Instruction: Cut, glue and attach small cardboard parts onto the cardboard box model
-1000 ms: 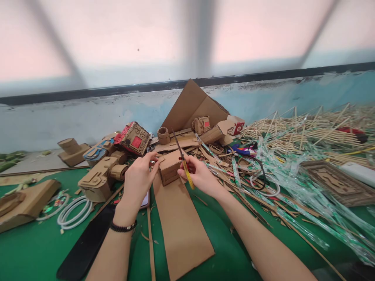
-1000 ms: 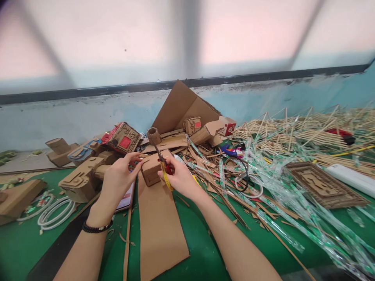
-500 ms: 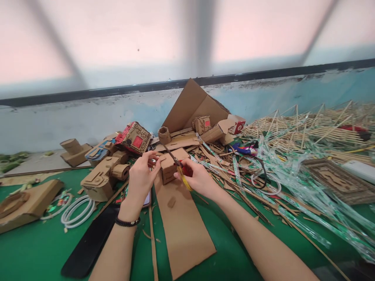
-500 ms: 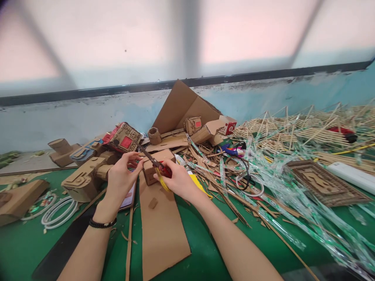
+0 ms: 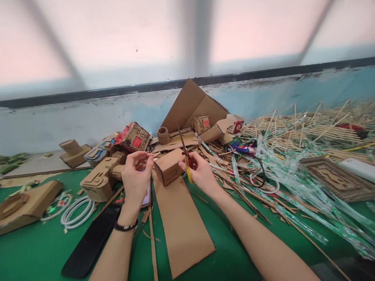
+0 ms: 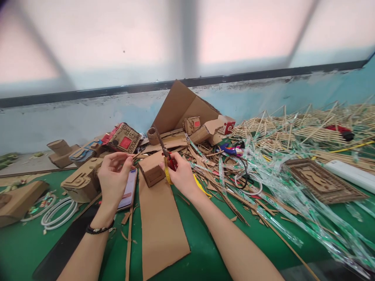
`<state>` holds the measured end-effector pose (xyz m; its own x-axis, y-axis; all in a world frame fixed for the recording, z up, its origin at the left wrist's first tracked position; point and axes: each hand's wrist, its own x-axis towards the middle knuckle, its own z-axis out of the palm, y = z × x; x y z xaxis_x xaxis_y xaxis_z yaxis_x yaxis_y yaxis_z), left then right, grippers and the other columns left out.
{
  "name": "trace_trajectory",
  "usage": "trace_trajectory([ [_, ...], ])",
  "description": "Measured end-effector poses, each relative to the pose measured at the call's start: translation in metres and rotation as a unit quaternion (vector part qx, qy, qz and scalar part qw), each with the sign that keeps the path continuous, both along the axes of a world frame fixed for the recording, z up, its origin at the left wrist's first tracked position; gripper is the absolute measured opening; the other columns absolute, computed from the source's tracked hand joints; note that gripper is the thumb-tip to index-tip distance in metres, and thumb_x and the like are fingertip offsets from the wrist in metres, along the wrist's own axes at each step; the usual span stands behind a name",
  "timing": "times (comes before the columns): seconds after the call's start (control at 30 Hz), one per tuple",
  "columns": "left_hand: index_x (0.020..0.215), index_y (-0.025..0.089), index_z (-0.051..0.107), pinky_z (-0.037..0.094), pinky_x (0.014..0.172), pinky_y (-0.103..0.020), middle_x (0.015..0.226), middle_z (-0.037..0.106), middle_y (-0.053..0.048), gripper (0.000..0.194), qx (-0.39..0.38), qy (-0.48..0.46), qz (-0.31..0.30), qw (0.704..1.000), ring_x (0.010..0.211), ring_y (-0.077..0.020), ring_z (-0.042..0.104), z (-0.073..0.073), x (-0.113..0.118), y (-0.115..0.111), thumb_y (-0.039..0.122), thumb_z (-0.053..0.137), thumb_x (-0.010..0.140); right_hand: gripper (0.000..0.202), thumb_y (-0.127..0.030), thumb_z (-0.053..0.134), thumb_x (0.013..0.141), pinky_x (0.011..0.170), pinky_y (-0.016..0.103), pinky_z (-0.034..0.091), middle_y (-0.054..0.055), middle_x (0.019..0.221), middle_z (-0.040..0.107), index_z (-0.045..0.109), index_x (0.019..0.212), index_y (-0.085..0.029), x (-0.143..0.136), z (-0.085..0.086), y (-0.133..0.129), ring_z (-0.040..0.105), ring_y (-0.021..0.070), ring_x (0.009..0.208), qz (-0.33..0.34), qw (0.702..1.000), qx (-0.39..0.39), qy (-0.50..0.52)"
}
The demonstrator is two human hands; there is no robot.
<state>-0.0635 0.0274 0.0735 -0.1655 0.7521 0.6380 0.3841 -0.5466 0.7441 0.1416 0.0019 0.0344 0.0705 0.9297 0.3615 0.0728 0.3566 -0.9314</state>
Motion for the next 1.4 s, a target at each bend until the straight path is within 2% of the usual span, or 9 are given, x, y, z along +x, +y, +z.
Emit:
trace_trajectory([
  [0.1, 0.099, 0.019, 0.063, 0.057, 0.067, -0.025, 0.092, 0.073, -0.003, 0.028, -0.074, -0.175, -0.096, 0.977, 0.072, -0.0127, 0.066, 0.007, 0.007, -0.006, 0.034, 0.081, 0.083, 0.037, -0.055, 0.074, 0.087, 0.081, 0.033, 0.051, 0.004, 0.097, 0.071, 0.06, 0.099, -0.023, 0.0, 0.006, -0.002, 0.064, 0.0205, 0.088, -0.001, 0.999, 0.009, 0.041],
  [0.2, 0.095, 0.019, 0.065, 0.055, 0.059, -0.021, 0.083, 0.067, 0.002, 0.036, -0.183, -0.333, -0.216, 0.899, 0.065, -0.0091, 0.06, 0.013, 0.016, -0.015, 0.033, 0.09, 0.073, 0.039, -0.057, 0.076, 0.085, 0.078, 0.033, 0.053, 0.005, 0.102, 0.071, 0.059, 0.097, -0.024, -0.001, 0.016, -0.007, 0.064, 0.0195, 0.088, 0.012, 0.995, 0.007, 0.098],
  [0.33, 0.096, 0.019, 0.068, 0.053, 0.057, -0.017, 0.082, 0.064, 0.004, 0.038, -0.277, -0.427, -0.316, 0.801, 0.065, -0.0069, 0.057, 0.017, 0.03, -0.033, 0.029, 0.094, 0.071, 0.037, -0.053, 0.079, 0.085, 0.081, 0.034, 0.055, 0.006, 0.108, 0.072, 0.059, 0.097, -0.025, -0.002, 0.026, -0.017, 0.064, 0.0193, 0.092, 0.036, 0.99, 0.042, 0.131],
  [0.53, 0.095, 0.013, 0.069, 0.053, 0.056, -0.016, 0.082, 0.065, 0.001, 0.022, -0.389, -0.495, -0.372, 0.682, 0.063, -0.005, 0.057, 0.007, 0.052, -0.051, 0.021, 0.085, 0.082, 0.034, -0.041, 0.085, 0.084, 0.085, 0.035, 0.054, 0.005, 0.125, 0.069, 0.058, 0.1, -0.027, -0.005, 0.03, -0.026, 0.061, 0.0167, 0.089, 0.058, 0.984, 0.121, 0.117],
  [0.63, 0.096, 0.012, 0.069, 0.054, 0.057, -0.015, 0.078, 0.064, 0.002, 0.012, -0.417, -0.529, -0.361, 0.645, 0.061, -0.0048, 0.059, 0.001, 0.058, -0.054, 0.016, 0.078, 0.088, 0.034, -0.04, 0.082, 0.086, 0.083, 0.034, 0.054, 0.005, 0.128, 0.067, 0.056, 0.103, -0.028, -0.007, 0.028, -0.028, 0.06, 0.0161, 0.087, 0.056, 0.985, 0.135, 0.095],
  [0.87, 0.092, 0.012, 0.067, 0.052, 0.052, -0.016, 0.074, 0.062, 0.002, 0.007, -0.434, -0.565, -0.344, 0.612, 0.058, -0.0058, 0.06, -0.001, 0.06, -0.056, 0.015, 0.074, 0.093, 0.035, -0.04, 0.08, 0.088, 0.086, 0.035, 0.053, 0.005, 0.126, 0.067, 0.054, 0.108, -0.028, -0.006, 0.024, -0.026, 0.061, 0.0174, 0.091, 0.028, 0.99, 0.132, 0.027],
  [1.17, 0.091, 0.014, 0.067, 0.05, 0.052, -0.016, 0.084, 0.068, -0.001, 0.012, -0.417, -0.525, -0.354, 0.652, 0.065, -0.0064, 0.062, -0.001, 0.059, -0.055, 0.017, 0.079, 0.089, 0.03, -0.04, 0.077, 0.09, 0.086, 0.037, 0.052, 0.006, 0.119, 0.067, 0.053, 0.104, -0.027, -0.003, 0.018, -0.022, 0.059, 0.0195, 0.092, -0.016, 0.99, 0.138, -0.029],
  [1.3, 0.097, 0.015, 0.066, 0.051, 0.053, -0.016, 0.088, 0.067, -0.001, 0.023, -0.404, -0.516, -0.374, 0.656, 0.064, -0.0059, 0.06, -0.005, 0.058, -0.054, 0.02, 0.085, 0.084, 0.029, -0.036, 0.077, 0.09, 0.083, 0.035, 0.052, 0.003, 0.107, 0.065, 0.053, 0.104, -0.028, -0.003, 0.013, -0.022, 0.056, 0.0176, 0.083, -0.025, 0.989, 0.142, -0.032],
  [1.4, 0.095, 0.014, 0.065, 0.049, 0.053, -0.016, 0.083, 0.064, 0.001, 0.027, -0.399, -0.518, -0.382, 0.654, 0.06, -0.0049, 0.056, -0.007, 0.058, -0.055, 0.02, 0.087, 0.082, 0.031, -0.036, 0.077, 0.091, 0.081, 0.035, 0.052, 0.003, 0.107, 0.066, 0.052, 0.109, -0.029, -0.004, 0.012, -0.022, 0.055, 0.0175, 0.081, -0.013, 0.99, 0.142, -0.021],
])
